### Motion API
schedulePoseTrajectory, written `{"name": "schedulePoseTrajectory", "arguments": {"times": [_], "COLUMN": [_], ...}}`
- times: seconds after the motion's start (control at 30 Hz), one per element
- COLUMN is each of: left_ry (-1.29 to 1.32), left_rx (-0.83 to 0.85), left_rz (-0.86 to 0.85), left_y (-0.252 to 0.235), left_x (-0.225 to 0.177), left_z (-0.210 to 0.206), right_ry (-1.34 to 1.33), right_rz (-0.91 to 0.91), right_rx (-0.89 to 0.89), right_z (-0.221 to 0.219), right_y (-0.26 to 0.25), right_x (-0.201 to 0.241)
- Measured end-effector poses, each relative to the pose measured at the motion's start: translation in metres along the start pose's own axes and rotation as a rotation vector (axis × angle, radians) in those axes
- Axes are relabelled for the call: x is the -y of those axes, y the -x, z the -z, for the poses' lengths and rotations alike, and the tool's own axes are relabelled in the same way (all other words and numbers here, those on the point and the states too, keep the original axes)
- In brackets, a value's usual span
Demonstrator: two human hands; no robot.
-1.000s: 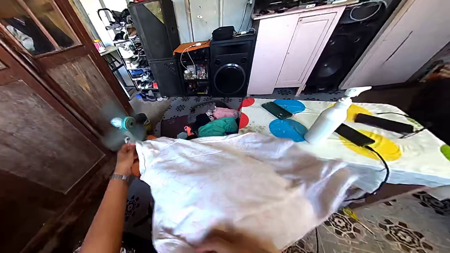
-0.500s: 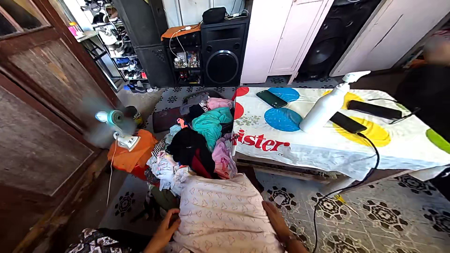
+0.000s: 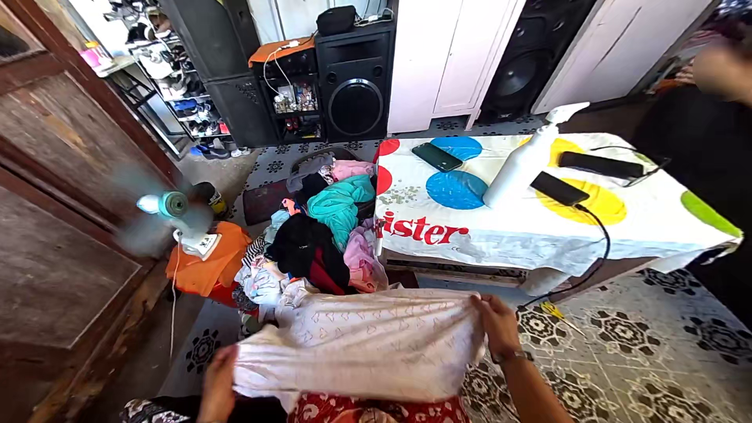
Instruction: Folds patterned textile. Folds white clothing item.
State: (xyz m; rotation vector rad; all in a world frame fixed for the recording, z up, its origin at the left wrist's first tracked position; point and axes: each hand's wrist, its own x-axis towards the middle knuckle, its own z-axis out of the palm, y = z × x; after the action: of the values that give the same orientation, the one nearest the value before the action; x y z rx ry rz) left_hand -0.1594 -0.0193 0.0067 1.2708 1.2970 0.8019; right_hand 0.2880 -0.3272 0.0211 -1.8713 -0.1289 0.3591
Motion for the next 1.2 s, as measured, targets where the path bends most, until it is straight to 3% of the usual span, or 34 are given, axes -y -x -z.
{"name": "schedulePoseTrajectory", "arguments": {"times": [0.03,0.1,0.2,0.27,0.33,0.47,0.57,0.7,0.83,0.97,1.2], "left_ry": [0.000,-0.267,-0.780,-0.773,-0.558,-0.132,-0.136,-0.181,-0.173,0.026,0.159], "left_rx": [-0.075,-0.113,0.026,0.140,0.352,0.773,0.816,0.927,0.906,0.828,0.832], "left_rz": [-0.031,-0.132,-0.333,-0.490,-0.543,-0.276,-0.146,-0.088,-0.082,0.056,0.206], "left_y": [-0.009,-0.019,-0.009,0.012,0.043,0.099,0.108,0.106,0.108,0.108,0.109], "left_x": [-0.014,-0.033,-0.065,-0.080,-0.087,-0.091,-0.072,-0.047,-0.041,-0.041,-0.030], "left_z": [0.010,0.024,0.014,-0.020,-0.066,-0.151,-0.189,-0.194,-0.191,-0.192,-0.189], "right_ry": [-0.089,-0.260,-0.455,-0.531,-0.572,-0.306,-0.087,0.032,0.023,-0.026,0.252], "right_rz": [0.013,0.023,0.023,0.041,0.084,0.309,0.422,0.403,0.381,0.375,0.335], "right_rx": [-0.021,0.013,0.165,0.253,0.346,0.568,0.693,0.739,0.589,0.453,0.516], "right_z": [0.002,0.000,-0.011,-0.024,-0.041,-0.074,-0.085,-0.077,-0.072,-0.073,-0.077], "right_y": [0.001,0.009,0.033,0.053,0.076,0.126,0.162,0.174,0.171,0.160,0.152], "right_x": [0.011,0.034,0.061,0.072,0.073,0.053,0.033,0.007,0.001,-0.002,0.009]}}
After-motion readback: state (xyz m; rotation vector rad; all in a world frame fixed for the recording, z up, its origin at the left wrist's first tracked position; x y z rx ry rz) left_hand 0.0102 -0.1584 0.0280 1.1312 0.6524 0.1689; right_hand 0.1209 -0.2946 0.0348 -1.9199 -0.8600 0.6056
